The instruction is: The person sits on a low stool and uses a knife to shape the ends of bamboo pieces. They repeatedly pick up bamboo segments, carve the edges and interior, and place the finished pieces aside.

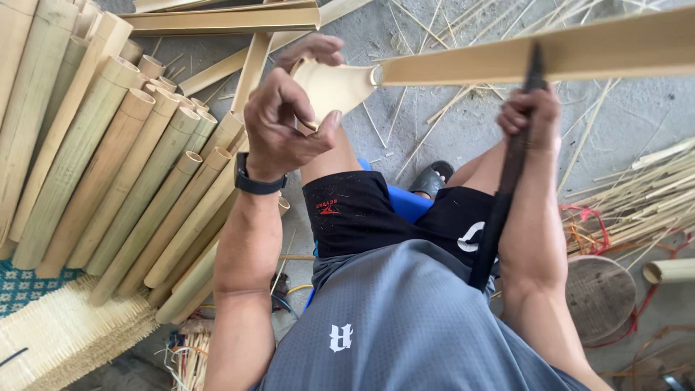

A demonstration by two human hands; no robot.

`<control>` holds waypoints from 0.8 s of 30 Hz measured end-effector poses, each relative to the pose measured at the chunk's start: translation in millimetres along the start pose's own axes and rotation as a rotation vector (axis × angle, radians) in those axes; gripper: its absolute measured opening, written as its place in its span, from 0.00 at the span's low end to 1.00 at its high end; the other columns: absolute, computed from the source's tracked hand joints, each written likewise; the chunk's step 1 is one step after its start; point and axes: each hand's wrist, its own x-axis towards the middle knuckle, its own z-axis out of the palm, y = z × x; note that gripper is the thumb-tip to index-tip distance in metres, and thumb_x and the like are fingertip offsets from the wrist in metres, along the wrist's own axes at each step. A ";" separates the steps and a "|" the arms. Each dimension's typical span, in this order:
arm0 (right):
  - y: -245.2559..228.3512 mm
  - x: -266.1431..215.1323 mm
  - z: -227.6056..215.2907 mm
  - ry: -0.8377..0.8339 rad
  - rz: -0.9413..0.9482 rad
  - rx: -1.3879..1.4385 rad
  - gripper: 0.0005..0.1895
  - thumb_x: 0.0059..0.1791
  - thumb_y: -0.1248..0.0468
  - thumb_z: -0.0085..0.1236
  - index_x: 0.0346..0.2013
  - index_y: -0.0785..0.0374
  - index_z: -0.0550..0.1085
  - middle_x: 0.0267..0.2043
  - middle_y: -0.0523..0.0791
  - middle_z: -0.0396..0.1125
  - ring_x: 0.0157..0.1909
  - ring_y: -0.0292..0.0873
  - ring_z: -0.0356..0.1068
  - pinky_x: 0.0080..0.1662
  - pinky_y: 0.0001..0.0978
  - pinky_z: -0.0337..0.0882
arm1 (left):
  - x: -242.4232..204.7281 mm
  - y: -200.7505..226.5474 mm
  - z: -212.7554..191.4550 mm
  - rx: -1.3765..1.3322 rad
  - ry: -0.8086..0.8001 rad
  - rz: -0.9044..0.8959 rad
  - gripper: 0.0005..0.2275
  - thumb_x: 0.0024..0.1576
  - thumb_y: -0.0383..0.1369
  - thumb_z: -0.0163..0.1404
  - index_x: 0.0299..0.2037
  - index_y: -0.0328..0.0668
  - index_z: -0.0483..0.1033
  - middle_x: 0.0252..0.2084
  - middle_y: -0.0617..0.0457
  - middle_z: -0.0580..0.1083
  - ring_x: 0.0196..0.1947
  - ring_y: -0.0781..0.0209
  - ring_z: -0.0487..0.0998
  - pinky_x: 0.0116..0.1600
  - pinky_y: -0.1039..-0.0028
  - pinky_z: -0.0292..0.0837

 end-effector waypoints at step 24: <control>-1.3 84.0 245.1 -0.507 0.315 -0.022 0.28 0.48 0.64 0.46 0.60 0.76 0.62 0.22 0.35 0.50 0.18 0.29 0.50 0.21 0.19 0.54 | -87.9 83.0 48.3 0.305 -0.135 -0.036 0.10 0.54 0.23 0.60 0.43 0.45 0.78 0.44 0.55 0.73 0.53 0.55 0.75 0.67 0.60 0.69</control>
